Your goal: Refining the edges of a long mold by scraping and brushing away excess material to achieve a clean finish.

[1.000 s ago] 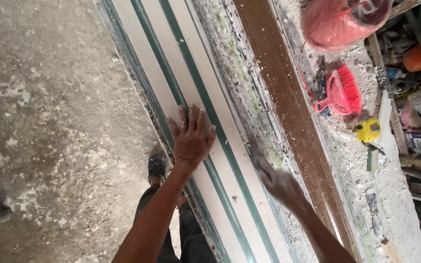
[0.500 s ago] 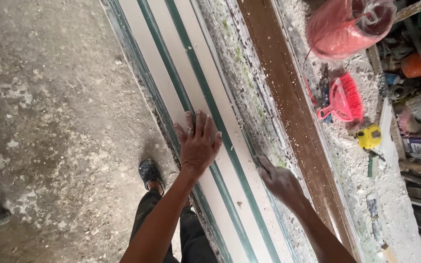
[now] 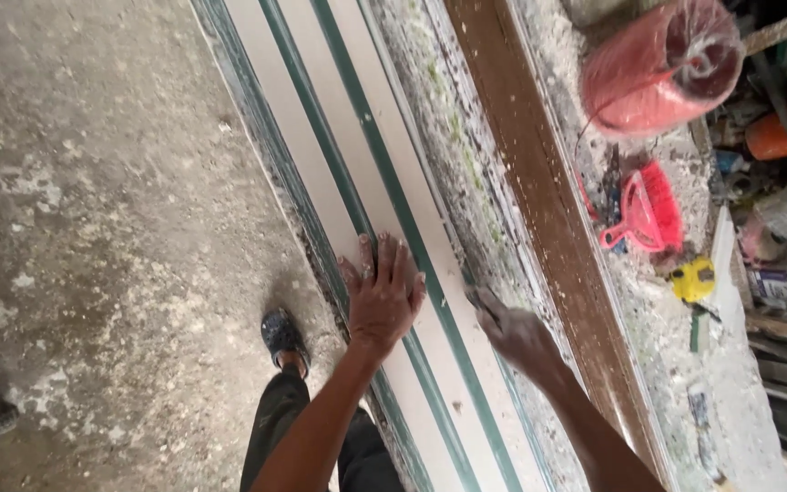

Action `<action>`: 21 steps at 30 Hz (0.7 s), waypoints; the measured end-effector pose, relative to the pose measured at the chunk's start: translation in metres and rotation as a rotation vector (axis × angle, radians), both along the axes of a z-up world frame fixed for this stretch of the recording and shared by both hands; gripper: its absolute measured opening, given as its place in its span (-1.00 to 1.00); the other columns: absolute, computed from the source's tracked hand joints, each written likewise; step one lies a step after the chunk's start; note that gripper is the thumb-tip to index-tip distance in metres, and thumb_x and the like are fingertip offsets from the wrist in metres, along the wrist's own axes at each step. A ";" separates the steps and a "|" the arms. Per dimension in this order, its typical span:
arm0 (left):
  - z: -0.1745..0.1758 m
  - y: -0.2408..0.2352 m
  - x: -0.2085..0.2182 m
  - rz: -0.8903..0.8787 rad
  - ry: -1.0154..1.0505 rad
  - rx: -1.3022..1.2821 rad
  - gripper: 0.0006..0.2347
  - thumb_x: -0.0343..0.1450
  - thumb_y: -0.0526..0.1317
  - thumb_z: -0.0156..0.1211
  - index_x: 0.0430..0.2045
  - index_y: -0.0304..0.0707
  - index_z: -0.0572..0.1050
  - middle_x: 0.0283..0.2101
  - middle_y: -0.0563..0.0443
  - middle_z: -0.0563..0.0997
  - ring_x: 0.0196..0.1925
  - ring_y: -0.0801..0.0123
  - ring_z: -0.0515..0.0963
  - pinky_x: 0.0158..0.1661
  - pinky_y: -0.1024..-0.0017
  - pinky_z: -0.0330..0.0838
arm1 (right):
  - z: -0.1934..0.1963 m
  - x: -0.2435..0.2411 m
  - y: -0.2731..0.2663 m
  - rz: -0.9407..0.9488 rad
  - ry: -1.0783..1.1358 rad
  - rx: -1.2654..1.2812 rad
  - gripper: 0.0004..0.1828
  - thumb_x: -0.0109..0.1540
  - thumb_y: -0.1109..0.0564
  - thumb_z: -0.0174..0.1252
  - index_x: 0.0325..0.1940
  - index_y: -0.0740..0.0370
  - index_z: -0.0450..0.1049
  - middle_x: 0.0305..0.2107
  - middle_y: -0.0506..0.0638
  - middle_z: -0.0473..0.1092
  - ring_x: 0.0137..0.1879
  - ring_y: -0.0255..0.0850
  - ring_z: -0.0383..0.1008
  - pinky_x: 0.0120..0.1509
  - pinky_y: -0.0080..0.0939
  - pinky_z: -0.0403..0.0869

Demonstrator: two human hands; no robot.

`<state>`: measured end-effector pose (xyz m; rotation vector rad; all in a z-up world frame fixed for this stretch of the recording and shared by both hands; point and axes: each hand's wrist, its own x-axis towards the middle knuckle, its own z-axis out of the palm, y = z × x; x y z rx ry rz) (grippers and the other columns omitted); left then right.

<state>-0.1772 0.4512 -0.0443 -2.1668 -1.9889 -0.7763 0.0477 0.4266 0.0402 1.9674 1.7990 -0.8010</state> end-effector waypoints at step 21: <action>0.013 0.009 -0.010 0.021 -0.032 0.018 -0.52 0.42 0.08 0.02 0.21 -0.08 0.48 0.35 -0.18 0.44 0.48 -0.21 0.27 0.32 -0.43 0.01 | -0.029 -0.096 0.222 0.081 0.218 0.147 -0.48 0.43 -0.25 -0.13 0.39 -0.05 0.39 -0.69 0.11 0.41 -0.69 -0.18 0.34 -0.54 -0.19 0.41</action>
